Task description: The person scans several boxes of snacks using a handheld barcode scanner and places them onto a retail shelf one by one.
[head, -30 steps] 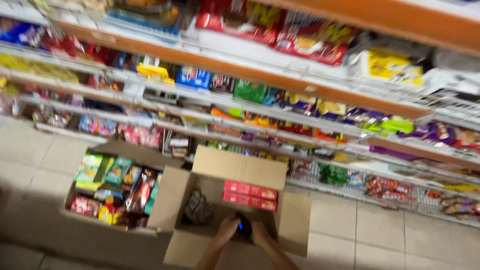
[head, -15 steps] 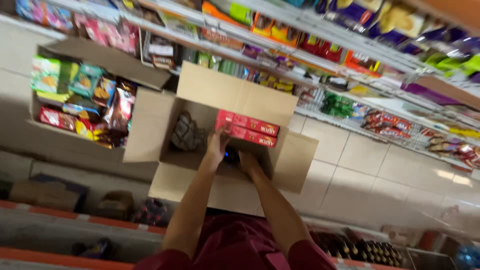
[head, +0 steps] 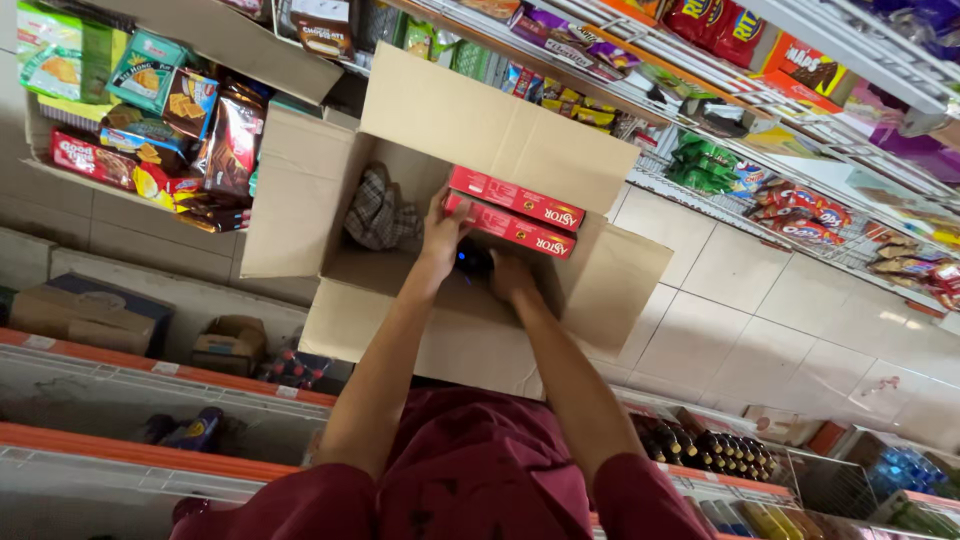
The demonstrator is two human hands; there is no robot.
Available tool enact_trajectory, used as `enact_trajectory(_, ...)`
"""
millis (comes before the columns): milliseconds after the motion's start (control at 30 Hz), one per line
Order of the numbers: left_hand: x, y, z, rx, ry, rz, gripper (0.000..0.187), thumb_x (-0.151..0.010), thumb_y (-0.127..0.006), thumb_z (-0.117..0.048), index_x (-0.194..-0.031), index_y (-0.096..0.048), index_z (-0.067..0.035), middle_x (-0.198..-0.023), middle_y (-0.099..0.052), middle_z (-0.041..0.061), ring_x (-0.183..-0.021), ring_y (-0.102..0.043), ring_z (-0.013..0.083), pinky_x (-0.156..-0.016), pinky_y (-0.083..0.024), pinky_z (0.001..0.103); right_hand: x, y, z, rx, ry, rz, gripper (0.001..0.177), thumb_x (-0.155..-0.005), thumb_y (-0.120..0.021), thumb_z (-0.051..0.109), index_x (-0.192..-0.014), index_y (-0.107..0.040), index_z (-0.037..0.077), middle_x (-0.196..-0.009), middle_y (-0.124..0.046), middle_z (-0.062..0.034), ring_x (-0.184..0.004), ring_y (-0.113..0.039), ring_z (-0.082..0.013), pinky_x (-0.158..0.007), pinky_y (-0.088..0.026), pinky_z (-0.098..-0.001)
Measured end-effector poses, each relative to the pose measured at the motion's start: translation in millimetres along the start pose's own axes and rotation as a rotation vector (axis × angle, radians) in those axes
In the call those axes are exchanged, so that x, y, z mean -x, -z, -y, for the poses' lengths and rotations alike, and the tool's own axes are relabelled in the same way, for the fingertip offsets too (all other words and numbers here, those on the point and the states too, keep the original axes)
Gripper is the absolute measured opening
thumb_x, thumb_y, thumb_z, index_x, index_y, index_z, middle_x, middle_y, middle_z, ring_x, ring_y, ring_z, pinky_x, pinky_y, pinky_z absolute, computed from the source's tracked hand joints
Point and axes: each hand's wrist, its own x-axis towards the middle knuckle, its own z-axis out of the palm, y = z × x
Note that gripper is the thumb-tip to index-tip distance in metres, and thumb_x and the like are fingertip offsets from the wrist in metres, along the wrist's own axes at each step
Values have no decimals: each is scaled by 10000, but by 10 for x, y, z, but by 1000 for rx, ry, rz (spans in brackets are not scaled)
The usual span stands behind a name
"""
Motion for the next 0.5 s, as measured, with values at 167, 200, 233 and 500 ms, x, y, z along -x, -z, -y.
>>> enact_trajectory(167,146,-270,-360,-22,199,-200,482,-900,-706,-300,-1328,-519,-177,-1284,-638,120,-1093,-688,290,-750,-654,468,210,354,23,-132,7,-51,393,-910,-698,148,-1292,-650,70,-1228,-698,-216,-1174,-664,-378,-1031,-525,-440)
enact_trajectory(200,162,-357,-436,-120,184,-246,506,-854,-747,-287,-1288,-509,-182,-1300,-595,121,-1105,-665,302,-727,-658,479,312,468,110,-181,153,-165,293,-911,-723,159,-1180,-696,47,-1165,-740,-183,-1107,-718,-356,-981,-562,-425)
enact_trajectory(233,201,-410,-490,-220,170,-291,534,-808,-789,-275,-1248,-499,-186,-1317,-552,122,-1117,-643,314,-703,-661,490,440,564,227,-173,151,-150,293,-911,-723,159,-1180,-696,47,-1165,-740,-183,-1107,-718,-356,-981,-562,-425)
enact_trajectory(500,286,-74,-105,-507,6,-446,542,-812,-802,-303,-1246,-520,-143,-1285,-497,226,-1154,-573,382,-825,-605,481,823,1290,991,226,79,-553,752,-615,-886,211,-1283,-553,117,-1273,-557,-146,-1184,-478,-372,-992,-372,-548)
